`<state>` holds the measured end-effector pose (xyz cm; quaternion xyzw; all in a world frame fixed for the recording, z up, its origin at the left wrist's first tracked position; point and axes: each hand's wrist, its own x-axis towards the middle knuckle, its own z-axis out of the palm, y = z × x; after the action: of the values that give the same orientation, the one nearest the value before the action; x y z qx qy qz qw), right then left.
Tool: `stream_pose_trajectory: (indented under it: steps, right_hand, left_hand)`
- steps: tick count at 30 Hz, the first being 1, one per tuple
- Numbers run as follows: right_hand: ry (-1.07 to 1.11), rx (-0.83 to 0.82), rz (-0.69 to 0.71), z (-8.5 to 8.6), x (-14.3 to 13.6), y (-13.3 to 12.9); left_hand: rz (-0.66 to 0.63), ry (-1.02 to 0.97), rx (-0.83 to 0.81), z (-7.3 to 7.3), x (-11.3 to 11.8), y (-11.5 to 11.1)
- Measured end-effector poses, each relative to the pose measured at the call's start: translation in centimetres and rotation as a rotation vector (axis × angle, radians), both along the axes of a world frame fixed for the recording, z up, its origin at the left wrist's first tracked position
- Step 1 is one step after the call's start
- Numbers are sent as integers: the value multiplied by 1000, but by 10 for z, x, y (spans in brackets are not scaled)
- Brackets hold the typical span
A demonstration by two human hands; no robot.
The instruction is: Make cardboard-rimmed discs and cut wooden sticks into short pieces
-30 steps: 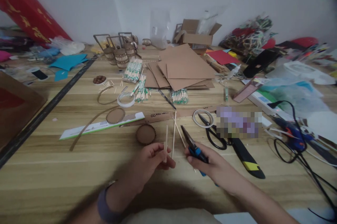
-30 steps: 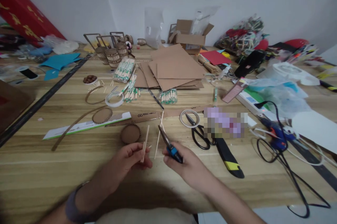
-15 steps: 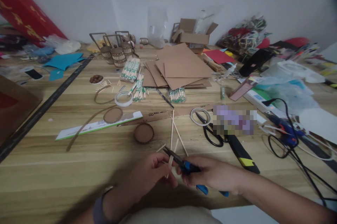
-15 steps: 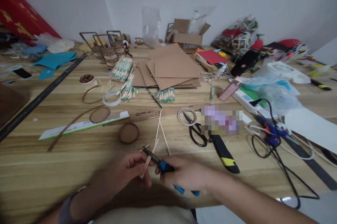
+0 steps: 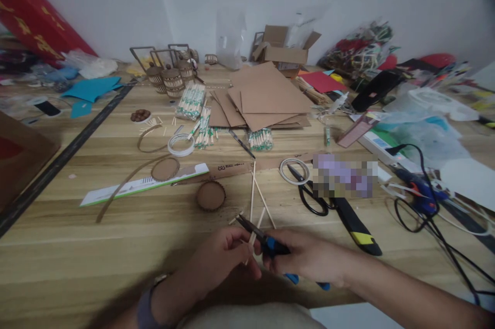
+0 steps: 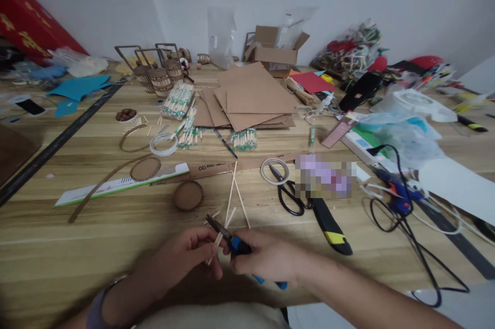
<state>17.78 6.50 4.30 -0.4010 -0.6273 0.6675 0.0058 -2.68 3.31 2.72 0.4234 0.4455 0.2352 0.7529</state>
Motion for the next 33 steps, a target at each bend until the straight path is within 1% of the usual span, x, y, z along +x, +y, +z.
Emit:
stream_pose_trajectory:
  steps: [3, 7, 13, 18, 22, 25, 30, 33]
  right_hand:
    - [-8, -66, -67, -2, -1, 0]
    - [-37, -86, -83, -2, -3, 0]
    - [-96, 30, -62, -3, -6, -1]
    - [-147, 47, -62, -4, -9, -5]
    - [-97, 114, -41, -2, -11, -8]
    - [-100, 160, -35, -1, -13, -11]
    - [-179, 220, -61, -2, -15, -16]
    - [-200, 247, -56, -5, -15, -17]
  left_hand:
    - [-2, -4, -9, 0, 0, 1]
    - [3, 5, -5, 0, 0, 0]
    - [-17, 55, 33, 0, -2, -2]
    - [-26, 34, 22, -1, -3, -3]
    - [-30, 48, 7, -2, -3, -5]
    - [-37, 52, 23, 0, -4, -6]
    - [-58, 63, 44, 6, -4, -6]
    - [-50, 70, 58, 5, -4, -6]
